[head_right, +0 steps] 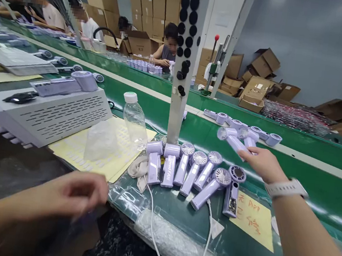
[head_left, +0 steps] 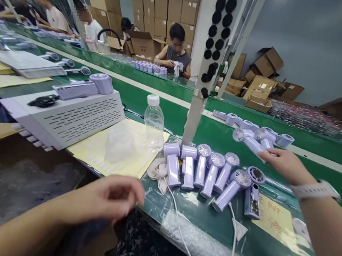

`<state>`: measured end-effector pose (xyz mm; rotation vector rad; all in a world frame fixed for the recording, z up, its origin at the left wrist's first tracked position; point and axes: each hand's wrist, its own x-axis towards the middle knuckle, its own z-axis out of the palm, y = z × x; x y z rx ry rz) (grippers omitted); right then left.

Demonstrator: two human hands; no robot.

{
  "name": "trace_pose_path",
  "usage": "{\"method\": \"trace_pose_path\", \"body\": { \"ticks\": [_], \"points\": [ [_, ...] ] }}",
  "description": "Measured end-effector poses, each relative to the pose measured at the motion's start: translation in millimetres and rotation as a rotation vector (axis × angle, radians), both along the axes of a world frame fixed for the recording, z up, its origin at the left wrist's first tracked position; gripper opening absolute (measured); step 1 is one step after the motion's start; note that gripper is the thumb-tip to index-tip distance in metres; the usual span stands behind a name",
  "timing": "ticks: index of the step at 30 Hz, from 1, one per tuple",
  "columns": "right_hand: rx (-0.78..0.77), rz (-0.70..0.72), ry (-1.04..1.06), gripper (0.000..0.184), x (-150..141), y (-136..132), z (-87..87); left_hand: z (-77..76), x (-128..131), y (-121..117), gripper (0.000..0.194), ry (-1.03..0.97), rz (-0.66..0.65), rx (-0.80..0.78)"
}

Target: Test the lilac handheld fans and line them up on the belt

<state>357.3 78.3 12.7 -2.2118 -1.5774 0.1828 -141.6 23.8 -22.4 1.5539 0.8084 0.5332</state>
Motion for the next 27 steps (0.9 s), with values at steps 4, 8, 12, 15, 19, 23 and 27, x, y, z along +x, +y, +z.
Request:
{"method": "trace_pose_path", "body": {
  "ticks": [4,8,12,15,19,23,27],
  "points": [
    [0.145,0.055,0.032,0.053,-36.4,-86.7,-1.4,-35.8,85.9,1.1,0.034,-0.253,0.212,-0.075],
    [0.406,0.327,0.017,0.043,-101.7,-136.5,-28.1,-40.8,201.0,-29.2,0.083,-0.856,0.175,-0.237],
    [0.456,0.361,-0.066,0.050,-130.8,-161.7,-48.9,-33.3,251.8,-36.0,0.064,-1.010,0.257,-0.455],
    [0.347,0.440,0.053,0.054,-117.0,-174.2,-59.4,-36.7,238.2,-27.4,0.053,-0.937,0.246,-0.558],
    [0.264,0.240,0.059,0.032,-97.0,-155.2,-79.8,-39.8,204.8,-26.8,0.044,-0.863,0.135,-0.714],
    [0.272,0.176,0.005,0.013,-104.9,-121.6,-99.8,-36.7,184.6,-40.0,0.047,-0.845,0.073,-0.747],
    [0.247,0.211,0.063,0.016,-114.1,-135.3,-99.2,-37.7,166.0,-47.1,0.052,-0.849,0.115,-0.683]
  ]
}}
